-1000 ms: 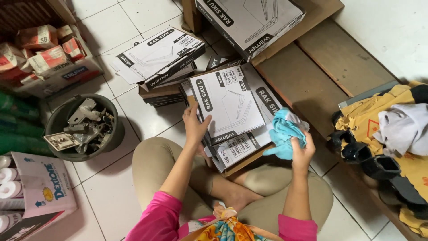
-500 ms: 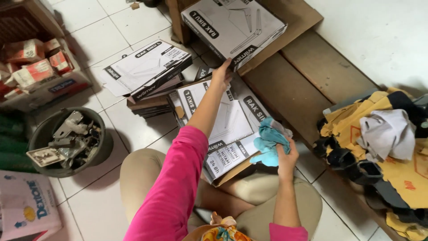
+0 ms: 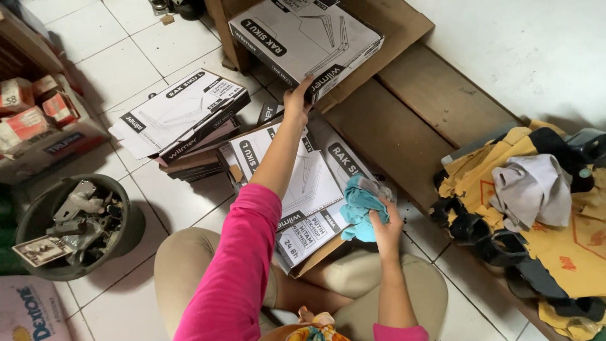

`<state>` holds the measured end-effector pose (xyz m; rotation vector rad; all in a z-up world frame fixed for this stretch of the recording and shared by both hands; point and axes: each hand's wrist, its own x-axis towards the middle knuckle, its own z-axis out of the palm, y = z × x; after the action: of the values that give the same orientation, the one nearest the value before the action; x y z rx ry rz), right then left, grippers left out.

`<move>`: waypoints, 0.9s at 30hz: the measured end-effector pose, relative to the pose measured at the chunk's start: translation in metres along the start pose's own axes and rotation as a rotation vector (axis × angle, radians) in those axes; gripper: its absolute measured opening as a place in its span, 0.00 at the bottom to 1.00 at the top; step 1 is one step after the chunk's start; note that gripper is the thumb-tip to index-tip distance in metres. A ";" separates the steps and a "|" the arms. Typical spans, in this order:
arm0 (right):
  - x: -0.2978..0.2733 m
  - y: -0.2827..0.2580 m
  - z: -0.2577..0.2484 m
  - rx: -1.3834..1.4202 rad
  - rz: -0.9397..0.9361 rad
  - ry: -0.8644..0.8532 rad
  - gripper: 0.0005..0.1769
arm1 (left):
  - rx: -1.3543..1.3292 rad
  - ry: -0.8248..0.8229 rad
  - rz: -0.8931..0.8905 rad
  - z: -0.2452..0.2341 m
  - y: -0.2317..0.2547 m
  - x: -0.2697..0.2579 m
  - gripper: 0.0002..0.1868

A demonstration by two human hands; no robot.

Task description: The person sits on the floor and wipes the surfaces of several cardboard boxes with a cloth. They handle the boxes one at a time, wiping the top and sides, then place them into a larger cardboard box.

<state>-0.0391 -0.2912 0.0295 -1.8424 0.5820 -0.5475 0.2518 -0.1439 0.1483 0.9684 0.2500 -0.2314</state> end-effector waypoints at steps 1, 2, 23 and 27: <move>0.001 0.003 0.000 -0.001 0.003 -0.002 0.19 | 0.001 0.003 -0.002 0.001 0.002 0.002 0.57; 0.001 0.006 0.000 -0.020 -0.026 -0.015 0.18 | 0.021 -0.012 0.012 0.003 0.005 0.003 0.59; 0.015 0.044 -0.009 0.258 0.078 0.122 0.22 | -0.057 -0.250 -0.108 -0.084 -0.065 -0.140 0.37; 0.002 -0.002 -0.016 0.434 0.125 0.324 0.19 | -0.009 -0.316 -0.176 -0.117 -0.073 -0.191 0.40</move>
<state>-0.0472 -0.3034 0.0371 -1.3084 0.7238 -0.8252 0.0362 -0.0703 0.0876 0.8875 0.0456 -0.5390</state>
